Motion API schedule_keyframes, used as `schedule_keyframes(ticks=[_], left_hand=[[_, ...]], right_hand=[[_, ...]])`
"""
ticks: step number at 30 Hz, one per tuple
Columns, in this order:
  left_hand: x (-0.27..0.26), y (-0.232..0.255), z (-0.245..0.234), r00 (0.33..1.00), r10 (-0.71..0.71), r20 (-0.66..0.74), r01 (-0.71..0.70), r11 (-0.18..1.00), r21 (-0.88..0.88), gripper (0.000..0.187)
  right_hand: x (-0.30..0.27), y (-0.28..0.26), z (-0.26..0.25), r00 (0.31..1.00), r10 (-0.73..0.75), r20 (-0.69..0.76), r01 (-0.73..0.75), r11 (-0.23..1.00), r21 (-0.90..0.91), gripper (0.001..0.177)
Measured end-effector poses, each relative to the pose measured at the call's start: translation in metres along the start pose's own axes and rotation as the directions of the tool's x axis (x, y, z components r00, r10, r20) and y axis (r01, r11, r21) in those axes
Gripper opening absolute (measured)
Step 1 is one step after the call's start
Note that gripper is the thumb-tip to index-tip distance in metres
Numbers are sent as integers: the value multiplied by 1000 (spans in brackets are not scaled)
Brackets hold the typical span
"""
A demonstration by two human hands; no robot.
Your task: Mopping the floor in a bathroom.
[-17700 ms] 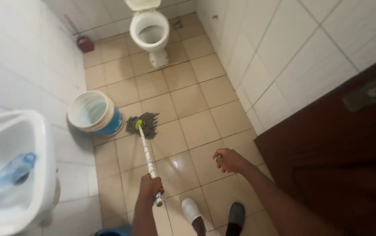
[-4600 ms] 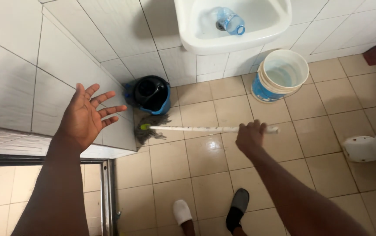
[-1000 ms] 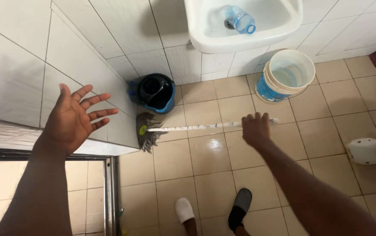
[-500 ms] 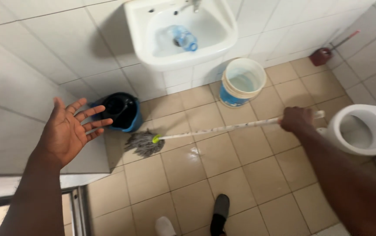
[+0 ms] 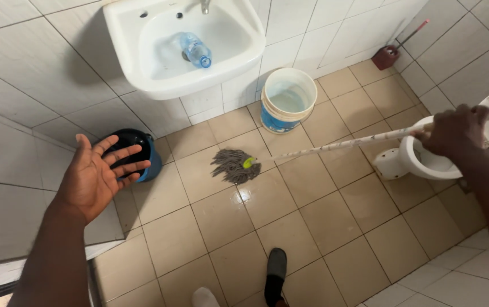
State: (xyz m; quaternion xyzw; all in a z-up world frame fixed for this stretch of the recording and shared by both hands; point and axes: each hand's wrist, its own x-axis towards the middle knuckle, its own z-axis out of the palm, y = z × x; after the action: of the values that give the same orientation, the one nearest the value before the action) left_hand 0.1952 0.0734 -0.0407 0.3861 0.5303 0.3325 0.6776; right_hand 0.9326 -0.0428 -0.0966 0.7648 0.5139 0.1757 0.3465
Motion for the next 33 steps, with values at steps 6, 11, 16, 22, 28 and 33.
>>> schedule_keyframes(ticks=[6, 11, 16, 22, 28, 33], left_hand=[[0, 0, -8, 1000, 9, 8, -9, 1000, 2, 103], [-17, -1, -32, 999, -11, -41, 11, 1000, 5, 101], [-42, 0, -77, 994, -25, -102, 24, 1000, -14, 97], [-91, -4, -127, 984, -9, -178, 7, 1000, -10, 96], [-128, -4, -161, 967, -17, -252, 12, 1000, -23, 95], [-122, -2, -156, 964, -14, -265, 11, 1000, -13, 96]], right_hand=[[-4, -42, 0, 998, -62, 18, 60, 994, 92, 60], [-9, -112, -50, 988, -133, -72, 142, 980, 137, 61], [-39, -210, -95, 969, -180, -171, 218, 946, 241, 51], [-83, -331, -165, 901, -250, -355, 396, 808, 436, 40], [-130, -416, -180, 914, -366, -175, 405, 831, 382, 26], [-114, -376, -172, 866, -493, 80, 398, 779, 484, 34]])
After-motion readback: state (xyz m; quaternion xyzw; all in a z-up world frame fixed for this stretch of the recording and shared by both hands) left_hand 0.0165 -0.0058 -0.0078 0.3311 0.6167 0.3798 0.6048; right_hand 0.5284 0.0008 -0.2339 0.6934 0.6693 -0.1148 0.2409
